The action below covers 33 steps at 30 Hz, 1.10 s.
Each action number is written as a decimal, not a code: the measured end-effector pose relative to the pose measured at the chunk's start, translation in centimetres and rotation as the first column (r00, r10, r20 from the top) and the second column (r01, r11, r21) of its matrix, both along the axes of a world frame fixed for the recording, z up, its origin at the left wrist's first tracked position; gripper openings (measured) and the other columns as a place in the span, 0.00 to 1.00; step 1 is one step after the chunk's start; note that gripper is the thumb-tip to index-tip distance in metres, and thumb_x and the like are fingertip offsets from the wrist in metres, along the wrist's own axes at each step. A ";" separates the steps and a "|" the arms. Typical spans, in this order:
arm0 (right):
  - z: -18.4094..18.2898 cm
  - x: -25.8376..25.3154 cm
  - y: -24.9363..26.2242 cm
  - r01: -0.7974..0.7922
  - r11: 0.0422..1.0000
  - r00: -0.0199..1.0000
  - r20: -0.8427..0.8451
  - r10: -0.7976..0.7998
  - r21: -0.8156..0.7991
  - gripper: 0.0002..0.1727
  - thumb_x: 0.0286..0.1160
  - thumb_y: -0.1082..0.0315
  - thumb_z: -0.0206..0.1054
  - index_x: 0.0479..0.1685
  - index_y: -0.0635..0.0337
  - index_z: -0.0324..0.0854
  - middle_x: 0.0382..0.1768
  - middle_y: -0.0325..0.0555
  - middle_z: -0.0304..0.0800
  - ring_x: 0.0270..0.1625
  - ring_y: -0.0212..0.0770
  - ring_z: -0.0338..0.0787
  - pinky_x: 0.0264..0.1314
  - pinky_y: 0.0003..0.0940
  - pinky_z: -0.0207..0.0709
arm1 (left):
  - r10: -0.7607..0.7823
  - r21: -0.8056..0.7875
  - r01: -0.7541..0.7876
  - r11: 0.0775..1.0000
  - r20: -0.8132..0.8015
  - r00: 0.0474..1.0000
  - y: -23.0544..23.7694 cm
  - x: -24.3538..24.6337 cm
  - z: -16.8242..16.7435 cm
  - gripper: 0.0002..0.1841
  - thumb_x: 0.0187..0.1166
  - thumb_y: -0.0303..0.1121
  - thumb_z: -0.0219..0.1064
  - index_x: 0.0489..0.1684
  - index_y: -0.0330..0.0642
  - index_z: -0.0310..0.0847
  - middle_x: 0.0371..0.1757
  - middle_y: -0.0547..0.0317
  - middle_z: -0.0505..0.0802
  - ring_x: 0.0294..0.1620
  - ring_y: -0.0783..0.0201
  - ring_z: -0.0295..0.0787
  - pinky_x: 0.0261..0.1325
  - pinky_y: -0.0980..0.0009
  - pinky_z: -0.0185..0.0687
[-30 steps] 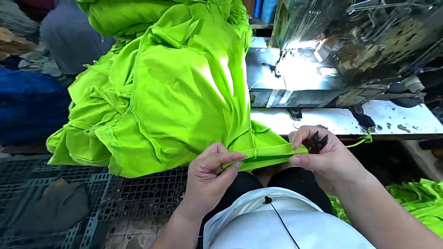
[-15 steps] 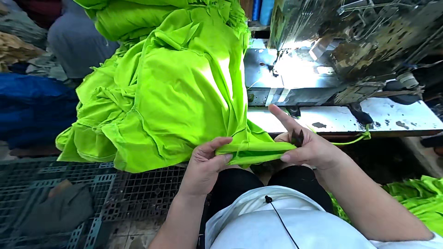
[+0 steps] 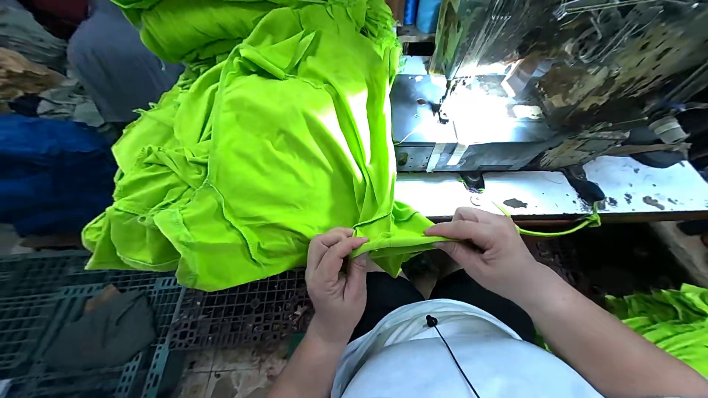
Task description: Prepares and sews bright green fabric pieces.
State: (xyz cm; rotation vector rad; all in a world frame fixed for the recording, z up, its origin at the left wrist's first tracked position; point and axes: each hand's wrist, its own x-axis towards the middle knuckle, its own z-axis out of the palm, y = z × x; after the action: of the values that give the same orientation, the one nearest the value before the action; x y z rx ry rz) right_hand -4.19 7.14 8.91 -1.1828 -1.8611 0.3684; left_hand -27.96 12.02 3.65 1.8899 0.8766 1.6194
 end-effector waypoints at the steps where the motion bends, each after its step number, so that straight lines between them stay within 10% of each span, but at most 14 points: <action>1: 0.5 -0.3 0.6 0.013 0.997 0.997 0.078 -0.019 0.081 0.12 0.84 0.61 0.66 0.48 0.55 0.94 0.34 0.42 0.84 0.33 0.23 0.79 0.37 0.13 0.73 | -0.013 -0.060 0.019 0.998 0.095 0.995 0.3 0.8 0.2 0.08 0.88 0.39 0.62 0.48 0.51 0.88 0.55 0.69 0.86 0.66 0.72 0.81 0.72 0.72 0.78; 4: 3.5 -0.6 2.4 -0.064 0.962 0.995 0.090 0.042 0.267 0.11 0.86 0.67 0.63 0.48 0.63 0.90 0.41 0.47 0.90 0.39 0.24 0.84 0.45 0.12 0.78 | -0.106 -0.105 0.151 0.983 0.346 0.932 2.5 3.6 4.7 0.11 0.91 0.35 0.56 0.51 0.52 0.87 0.53 0.69 0.94 0.60 0.71 0.89 0.65 0.70 0.85; 6: 3.8 -0.8 4.2 -0.059 0.960 0.995 -0.063 0.079 0.273 0.13 0.84 0.71 0.61 0.59 0.70 0.84 0.31 0.44 0.88 0.34 0.23 0.83 0.42 0.13 0.78 | -0.017 0.143 0.014 0.990 0.016 1.000 5.7 4.6 8.2 0.08 0.91 0.31 0.56 0.51 0.46 0.83 0.46 0.70 0.91 0.48 0.79 0.88 0.53 0.82 0.84; 9: -0.2 -0.9 6.0 -0.018 0.993 0.973 -0.229 -0.008 -0.114 0.30 0.85 0.70 0.57 0.88 0.58 0.65 0.28 0.44 0.87 0.25 0.30 0.83 0.32 0.27 0.81 | 0.176 0.258 -0.017 0.966 -0.607 0.775 11.2 6.1 9.9 0.07 0.81 0.28 0.67 0.46 0.36 0.91 0.43 0.48 0.92 0.40 0.54 0.92 0.42 0.55 0.89; 12: -1.9 -0.4 5.8 -0.095 0.946 0.943 -0.332 -0.014 -0.311 0.24 0.86 0.73 0.54 0.79 0.61 0.76 0.46 0.47 0.93 0.28 0.29 0.87 0.33 0.26 0.85 | 0.100 0.166 0.043 0.985 -0.763 0.639 13.3 8.3 10.6 0.05 0.75 0.29 0.72 0.40 0.45 0.94 0.36 0.55 0.91 0.35 0.55 0.90 0.35 0.53 0.85; 16: -0.8 1.1 5.5 -0.217 0.771 0.842 -0.514 -0.163 -0.599 0.15 0.90 0.71 0.52 0.62 0.63 0.83 0.33 0.34 0.93 0.21 0.20 0.82 0.25 0.17 0.78 | -0.019 0.059 0.146 0.988 -0.876 0.482 13.9 10.8 11.1 0.03 0.72 0.20 0.70 0.33 0.28 0.89 0.29 0.39 0.90 0.29 0.45 0.89 0.32 0.51 0.84; 18: -0.6 2.0 6.0 -0.281 0.745 0.767 -0.608 -0.205 -0.605 0.13 0.89 0.73 0.52 0.57 0.62 0.83 0.31 0.33 0.93 0.19 0.21 0.82 0.22 0.17 0.77 | -0.139 -0.126 0.058 0.990 -0.909 0.393 14.2 12.7 12.5 0.06 0.77 0.21 0.69 0.42 0.23 0.87 0.42 0.32 0.91 0.45 0.38 0.89 0.50 0.43 0.81; 22: -0.5 3.8 6.7 -0.314 0.779 0.670 -0.708 -0.223 -0.542 0.13 0.89 0.72 0.54 0.49 0.63 0.87 0.29 0.36 0.94 0.17 0.24 0.81 0.19 0.18 0.75 | -0.097 -0.079 0.055 0.995 -0.837 0.539 18.8 14.8 10.5 0.06 0.78 0.29 0.71 0.41 0.39 0.93 0.44 0.46 0.95 0.47 0.47 0.93 0.52 0.43 0.86; 25: 0.2 5.0 7.6 -0.264 0.813 0.662 -0.710 -0.238 -0.519 0.12 0.88 0.72 0.55 0.46 0.63 0.86 0.28 0.37 0.93 0.16 0.23 0.81 0.18 0.18 0.74 | -0.134 -0.113 0.071 0.991 -0.835 0.534 20.9 17.0 11.2 0.08 0.81 0.28 0.68 0.44 0.32 0.90 0.46 0.38 0.94 0.52 0.41 0.92 0.59 0.39 0.82; 30: 0.5 5.7 8.5 -0.185 0.848 0.663 -0.700 -0.266 -0.497 0.11 0.89 0.73 0.55 0.41 0.61 0.83 0.26 0.36 0.93 0.15 0.22 0.80 0.16 0.16 0.72 | -0.378 -0.445 0.126 0.887 -0.541 0.752 25.2 18.7 9.5 0.16 0.85 0.21 0.60 0.67 0.22 0.74 0.60 0.41 0.86 0.60 0.64 0.81 0.71 0.71 0.72; 33: 0.4 5.3 7.9 -0.198 0.836 0.665 -0.697 -0.268 -0.511 0.11 0.89 0.73 0.55 0.47 0.63 0.84 0.28 0.36 0.93 0.16 0.23 0.81 0.18 0.17 0.75 | -0.367 -0.350 0.190 0.917 -0.555 0.747 26.6 19.2 7.4 0.14 0.85 0.32 0.63 0.62 0.34 0.83 0.55 0.44 0.92 0.59 0.56 0.90 0.66 0.53 0.82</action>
State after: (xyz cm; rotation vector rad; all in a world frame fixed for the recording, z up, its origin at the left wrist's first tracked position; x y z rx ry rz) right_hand 1.08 15.09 9.28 -1.1629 -0.9887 1.2471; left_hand -8.76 38.65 11.08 2.2377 0.9361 0.6449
